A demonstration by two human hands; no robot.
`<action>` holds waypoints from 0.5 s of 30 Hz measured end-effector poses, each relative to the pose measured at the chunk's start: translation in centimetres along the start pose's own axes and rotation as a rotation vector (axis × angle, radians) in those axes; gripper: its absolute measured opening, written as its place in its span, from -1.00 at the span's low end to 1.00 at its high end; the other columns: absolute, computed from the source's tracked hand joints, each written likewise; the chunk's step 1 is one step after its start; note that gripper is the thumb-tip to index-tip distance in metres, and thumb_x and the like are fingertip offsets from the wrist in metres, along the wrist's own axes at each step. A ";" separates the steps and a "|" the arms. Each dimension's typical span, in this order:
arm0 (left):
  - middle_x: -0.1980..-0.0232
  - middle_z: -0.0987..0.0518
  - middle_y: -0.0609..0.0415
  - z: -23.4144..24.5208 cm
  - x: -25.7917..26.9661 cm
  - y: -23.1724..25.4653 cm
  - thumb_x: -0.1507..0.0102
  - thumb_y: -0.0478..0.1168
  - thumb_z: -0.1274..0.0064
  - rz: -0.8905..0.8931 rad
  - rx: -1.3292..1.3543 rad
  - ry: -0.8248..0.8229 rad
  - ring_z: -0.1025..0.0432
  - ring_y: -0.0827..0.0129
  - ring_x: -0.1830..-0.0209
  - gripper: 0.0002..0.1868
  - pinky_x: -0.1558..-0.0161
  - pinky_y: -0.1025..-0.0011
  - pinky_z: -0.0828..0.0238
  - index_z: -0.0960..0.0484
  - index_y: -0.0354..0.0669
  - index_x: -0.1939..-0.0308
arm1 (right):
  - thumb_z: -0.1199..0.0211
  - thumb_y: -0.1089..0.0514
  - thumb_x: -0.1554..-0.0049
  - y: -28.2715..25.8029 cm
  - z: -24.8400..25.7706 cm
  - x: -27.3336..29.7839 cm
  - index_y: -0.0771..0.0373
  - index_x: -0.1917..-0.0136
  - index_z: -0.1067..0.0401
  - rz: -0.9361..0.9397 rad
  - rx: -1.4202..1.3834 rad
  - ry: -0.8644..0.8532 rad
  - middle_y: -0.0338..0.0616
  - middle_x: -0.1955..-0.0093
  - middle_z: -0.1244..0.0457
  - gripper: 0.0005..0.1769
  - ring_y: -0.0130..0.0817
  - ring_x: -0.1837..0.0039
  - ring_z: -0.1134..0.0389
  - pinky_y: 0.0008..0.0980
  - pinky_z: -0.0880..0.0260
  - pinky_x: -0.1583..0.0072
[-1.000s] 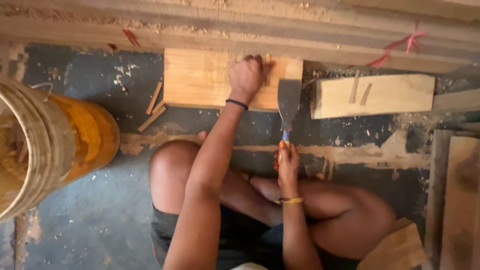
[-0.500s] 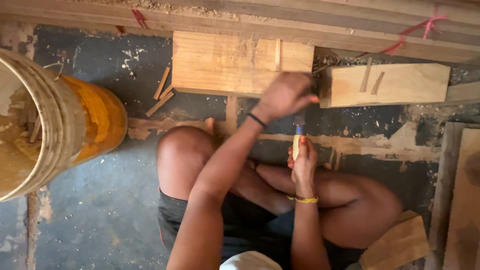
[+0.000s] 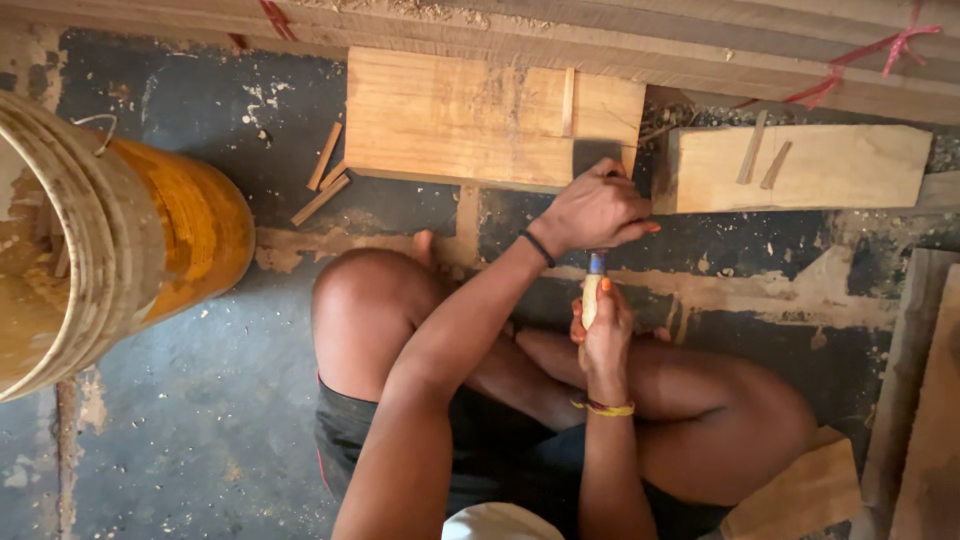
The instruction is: The person sits on the floor and uses a chisel to carve a rectangular wooden block. They repeatedly strike the chisel to remove wood shavings and occasionally place the carved pieces into a nearby bucket.
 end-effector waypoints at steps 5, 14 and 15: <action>0.49 -0.59 0.12 0.7 0.2 0.0 -0.31 0.05 -0.08 0.021 0.004 -0.006 -0.49 0.26 0.37 -0.63 -0.03 0.27 -0.24 -0.55 -0.02 0.52 | -0.03 -0.14 -0.34 -0.1 -0.4 -0.1 0.27 0.02 -0.37 -0.010 -0.020 -0.012 -0.16 0.39 -0.19 -0.59 -0.53 0.55 -0.05 -0.54 0.04 0.52; 0.51 -0.57 0.13 1.1 0.3 -0.5 -0.30 0.04 -0.09 0.037 -0.012 0.014 -0.48 0.25 0.39 -0.61 0.02 0.29 -0.24 -0.50 -0.03 0.55 | 0.02 -0.09 -0.36 -0.2 -0.7 -0.2 0.28 0.02 -0.38 0.003 0.028 -0.020 -0.17 0.37 -0.19 -0.61 -0.55 0.52 -0.04 -0.55 0.01 0.50; 0.51 -0.57 0.13 1.1 0.3 -0.6 -0.31 0.04 -0.08 0.032 -0.020 0.025 -0.48 0.25 0.38 -0.61 0.03 0.28 -0.24 -0.49 -0.03 0.54 | 0.03 -0.10 -0.36 -0.2 -0.7 -0.2 0.27 0.01 -0.40 0.009 0.048 -0.020 -0.17 0.37 -0.19 -0.60 -0.55 0.53 -0.04 -0.56 0.01 0.50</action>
Point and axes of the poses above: each hand's wrist, its own x-axis away from the middle knuckle, its own z-axis out of the back of the hand, y = z × x, the point moved 4 cm from there along -x, towards the middle knuckle
